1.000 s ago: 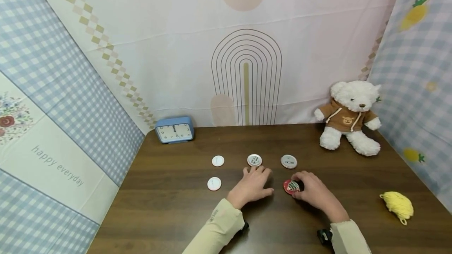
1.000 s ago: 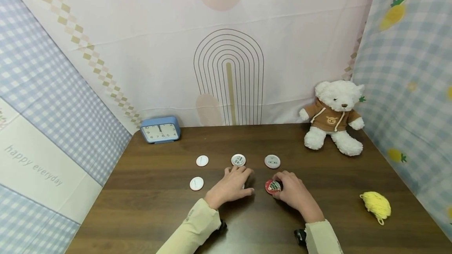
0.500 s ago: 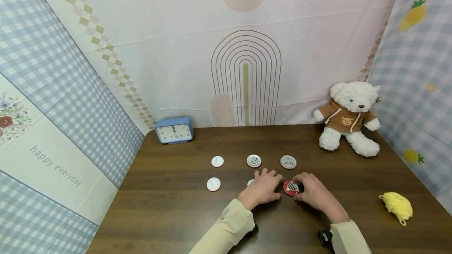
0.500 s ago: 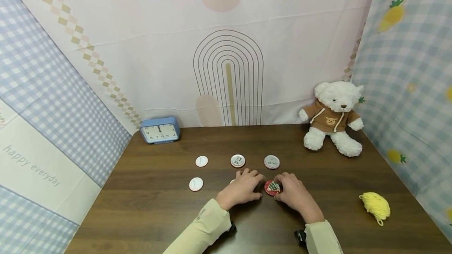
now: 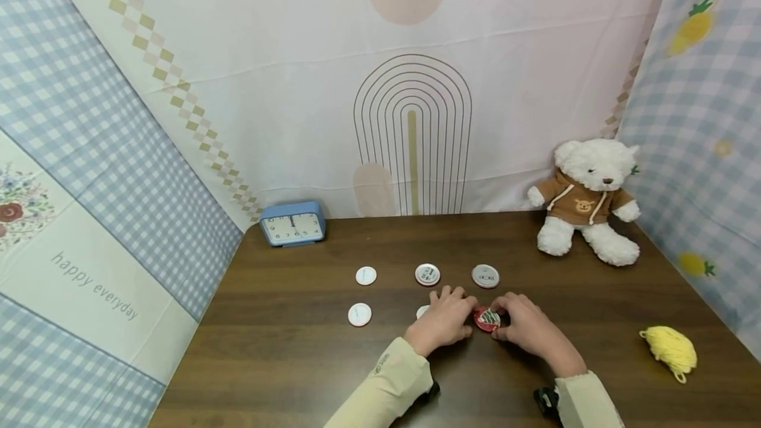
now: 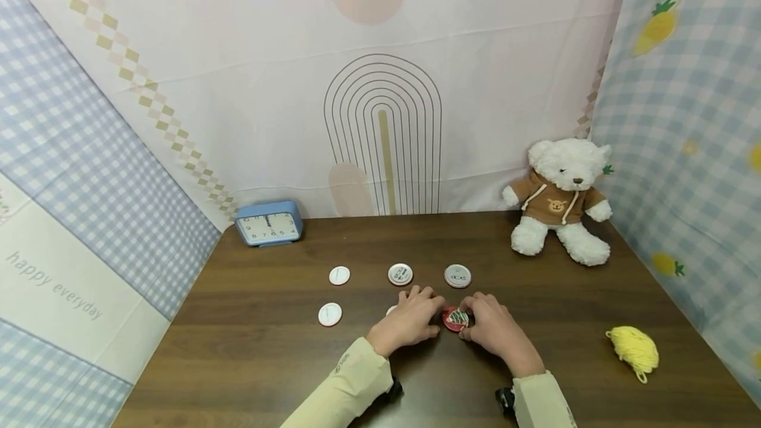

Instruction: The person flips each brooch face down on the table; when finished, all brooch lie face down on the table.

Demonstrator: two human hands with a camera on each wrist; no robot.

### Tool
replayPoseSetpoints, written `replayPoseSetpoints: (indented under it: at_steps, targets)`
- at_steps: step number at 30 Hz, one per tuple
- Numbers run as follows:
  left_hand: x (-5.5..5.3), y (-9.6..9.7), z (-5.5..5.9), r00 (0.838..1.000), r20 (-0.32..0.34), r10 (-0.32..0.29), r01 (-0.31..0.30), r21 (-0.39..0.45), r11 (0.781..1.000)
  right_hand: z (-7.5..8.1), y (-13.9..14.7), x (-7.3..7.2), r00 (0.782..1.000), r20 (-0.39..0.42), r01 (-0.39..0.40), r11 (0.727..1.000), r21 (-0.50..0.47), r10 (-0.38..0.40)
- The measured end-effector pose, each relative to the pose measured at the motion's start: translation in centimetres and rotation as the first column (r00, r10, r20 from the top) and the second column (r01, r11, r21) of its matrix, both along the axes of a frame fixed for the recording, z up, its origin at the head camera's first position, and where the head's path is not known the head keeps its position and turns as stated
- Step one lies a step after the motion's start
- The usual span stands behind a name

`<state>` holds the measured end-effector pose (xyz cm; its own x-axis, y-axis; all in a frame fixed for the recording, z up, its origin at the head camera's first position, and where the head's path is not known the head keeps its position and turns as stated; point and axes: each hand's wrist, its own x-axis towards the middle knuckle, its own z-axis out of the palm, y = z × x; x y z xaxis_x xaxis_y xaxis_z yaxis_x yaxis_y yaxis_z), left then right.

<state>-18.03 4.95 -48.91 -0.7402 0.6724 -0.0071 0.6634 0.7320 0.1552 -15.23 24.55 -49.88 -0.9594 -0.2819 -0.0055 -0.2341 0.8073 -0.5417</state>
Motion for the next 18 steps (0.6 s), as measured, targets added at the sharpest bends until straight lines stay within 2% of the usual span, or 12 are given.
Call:
replayPoseSetpoints:
  at_steps: [10, 18]
  targets:
    - [0.05, 0.57, -0.25, 0.999, -0.032, -0.019, 0.02, 0.037, 0.999, 0.14, -0.34, 0.11, 1.0, -0.01, -0.02, 1.0, -0.001, 0.02]
    - [-0.06, 0.88, -0.64, 0.998, -0.061, -0.009, 0.012, 0.045, 0.999, 0.19, -0.61, 0.37, 0.999, -0.035, -0.038, 0.999, 0.006, 0.039]
